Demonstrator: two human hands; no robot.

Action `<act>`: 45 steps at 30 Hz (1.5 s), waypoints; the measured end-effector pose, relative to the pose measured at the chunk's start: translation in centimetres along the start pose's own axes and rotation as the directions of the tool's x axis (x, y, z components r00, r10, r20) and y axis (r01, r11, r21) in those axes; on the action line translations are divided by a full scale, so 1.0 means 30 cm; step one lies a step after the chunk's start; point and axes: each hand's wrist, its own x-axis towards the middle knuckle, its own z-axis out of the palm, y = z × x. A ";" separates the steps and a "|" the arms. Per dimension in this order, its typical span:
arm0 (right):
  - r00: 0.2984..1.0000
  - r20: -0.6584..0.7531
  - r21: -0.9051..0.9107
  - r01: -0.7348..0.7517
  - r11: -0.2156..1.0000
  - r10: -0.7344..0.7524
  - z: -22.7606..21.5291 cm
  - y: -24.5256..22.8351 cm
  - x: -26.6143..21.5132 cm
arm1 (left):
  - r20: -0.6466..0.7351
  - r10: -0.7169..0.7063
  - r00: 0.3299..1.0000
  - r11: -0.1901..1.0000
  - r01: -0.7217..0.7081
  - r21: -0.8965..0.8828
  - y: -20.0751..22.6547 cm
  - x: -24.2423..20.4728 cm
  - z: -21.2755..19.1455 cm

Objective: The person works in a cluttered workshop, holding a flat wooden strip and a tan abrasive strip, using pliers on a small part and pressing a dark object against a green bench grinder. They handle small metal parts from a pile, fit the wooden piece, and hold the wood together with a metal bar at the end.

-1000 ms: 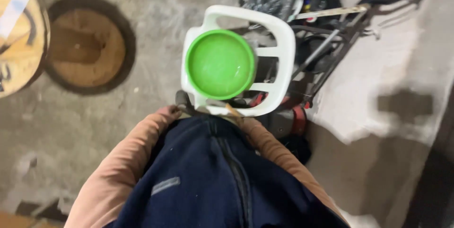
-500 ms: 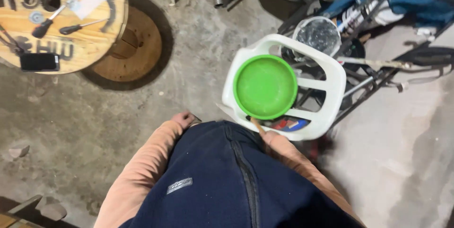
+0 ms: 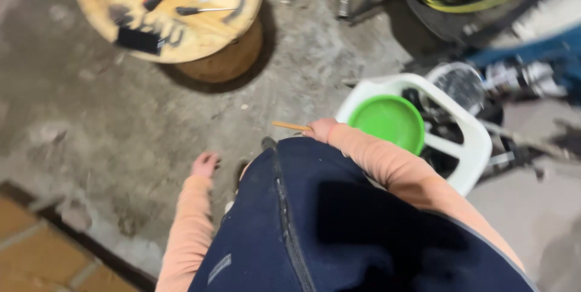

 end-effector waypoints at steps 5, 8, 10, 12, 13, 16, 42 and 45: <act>0.912 0.002 -0.057 0.410 0.910 -0.411 -0.173 -0.258 0.051 | 0.106 0.129 0.986 0.906 -0.074 -0.416 0.130 -0.077 0.317; 0.832 -0.007 -0.005 0.555 0.832 -0.555 -0.218 -0.295 0.090 | 0.043 0.079 0.996 0.807 -0.039 -0.589 0.284 -0.137 0.333; 0.772 0.031 -0.011 0.635 0.772 -0.635 -0.228 -0.283 0.134 | -0.044 0.098 0.994 0.795 -0.105 -0.597 0.313 -0.161 0.326; 0.704 0.067 0.000 0.709 0.705 -0.707 -0.258 -0.304 0.181 | -0.132 0.112 0.985 0.792 -0.169 -0.586 0.355 -0.183 0.301; 0.649 0.076 0.041 0.756 0.653 -0.757 -0.280 -0.329 0.205 | -0.145 0.147 0.978 0.777 -0.205 -0.595 0.383 -0.189 0.283; 0.567 0.135 0.122 0.805 0.581 -0.813 -0.296 -0.421 0.231 | -0.218 0.169 0.961 0.710 -0.273 -0.650 0.416 -0.230 0.260; 0.366 0.378 -0.066 0.927 0.370 -0.850 -0.228 -2.254 0.567 | -0.811 -0.423 0.405 0.603 -0.542 -0.585 0.139 -0.104 -1.147; 0.272 0.479 -0.057 0.958 0.280 -0.834 -0.243 -2.360 0.774 | -0.800 -0.478 0.364 0.492 -0.643 -0.587 0.151 0.004 -1.167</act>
